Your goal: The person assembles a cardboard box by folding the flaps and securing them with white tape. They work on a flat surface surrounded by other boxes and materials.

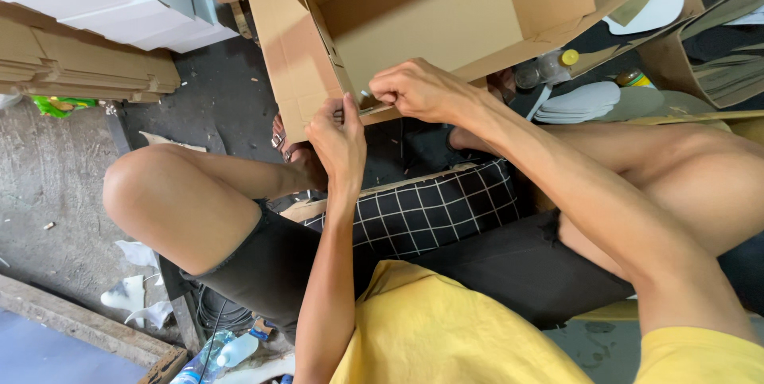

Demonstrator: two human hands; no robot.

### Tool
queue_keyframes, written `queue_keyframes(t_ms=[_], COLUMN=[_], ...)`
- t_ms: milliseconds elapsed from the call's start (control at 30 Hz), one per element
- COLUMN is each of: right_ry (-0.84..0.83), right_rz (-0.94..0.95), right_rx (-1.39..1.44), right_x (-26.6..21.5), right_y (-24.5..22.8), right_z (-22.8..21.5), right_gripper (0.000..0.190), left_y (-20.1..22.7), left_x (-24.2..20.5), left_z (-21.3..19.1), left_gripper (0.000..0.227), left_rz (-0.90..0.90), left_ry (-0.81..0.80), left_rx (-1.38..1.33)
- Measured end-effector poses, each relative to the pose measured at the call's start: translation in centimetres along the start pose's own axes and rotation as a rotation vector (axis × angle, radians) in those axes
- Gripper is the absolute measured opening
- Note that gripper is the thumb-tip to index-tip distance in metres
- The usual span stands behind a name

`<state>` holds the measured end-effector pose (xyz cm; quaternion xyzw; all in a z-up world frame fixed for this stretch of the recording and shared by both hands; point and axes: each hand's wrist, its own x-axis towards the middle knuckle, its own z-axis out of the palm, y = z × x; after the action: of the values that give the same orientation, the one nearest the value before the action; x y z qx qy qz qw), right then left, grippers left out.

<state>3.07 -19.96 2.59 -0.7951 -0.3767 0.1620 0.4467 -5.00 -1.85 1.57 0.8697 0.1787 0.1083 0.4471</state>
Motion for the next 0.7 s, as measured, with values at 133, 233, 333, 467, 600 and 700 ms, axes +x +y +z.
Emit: queue_keyframes(t_ms=[133, 233, 333, 467, 600, 700], right_ry=[0.007, -0.067, -0.053, -0.095, -0.128, -0.163], right_rz=[0.166, 0.191, 0.168, 0.097, 0.069, 0.161], right_rx=[0.096, 0.147, 0.057, -0.099, -0.299, -0.512], right_x=[0.2, 1.4, 0.7, -0.1, -1.0, -2.7], right_y=[-3.0, -2.6, -2.6, -1.6, -2.3, -4.4], right_z=[-0.8, 0.6, 0.9, 0.2, -0.4, -1.6], right_gripper=[0.012, 0.016, 0.016, 0.019, 0.026, 0.031], left_y=[1.1, 0.7, 0.4, -0.3, -0.7, -0.5], left_x=[-0.2, 0.0, 0.1, 0.6, 0.8, 1.8], left_z=[-0.4, -0.2, -0.1, 0.1, 0.2, -0.6], left_gripper=[0.023, 0.023, 0.023, 0.024, 0.024, 0.026], left_rz=[0.027, 0.019, 0.012, 0.003, 0.012, 0.093], left_ry=[-0.004, 0.012, 0.015, 0.005, 0.002, 0.037], left_rx=[0.027, 0.029, 0.005, 0.022, 0.032, 0.091])
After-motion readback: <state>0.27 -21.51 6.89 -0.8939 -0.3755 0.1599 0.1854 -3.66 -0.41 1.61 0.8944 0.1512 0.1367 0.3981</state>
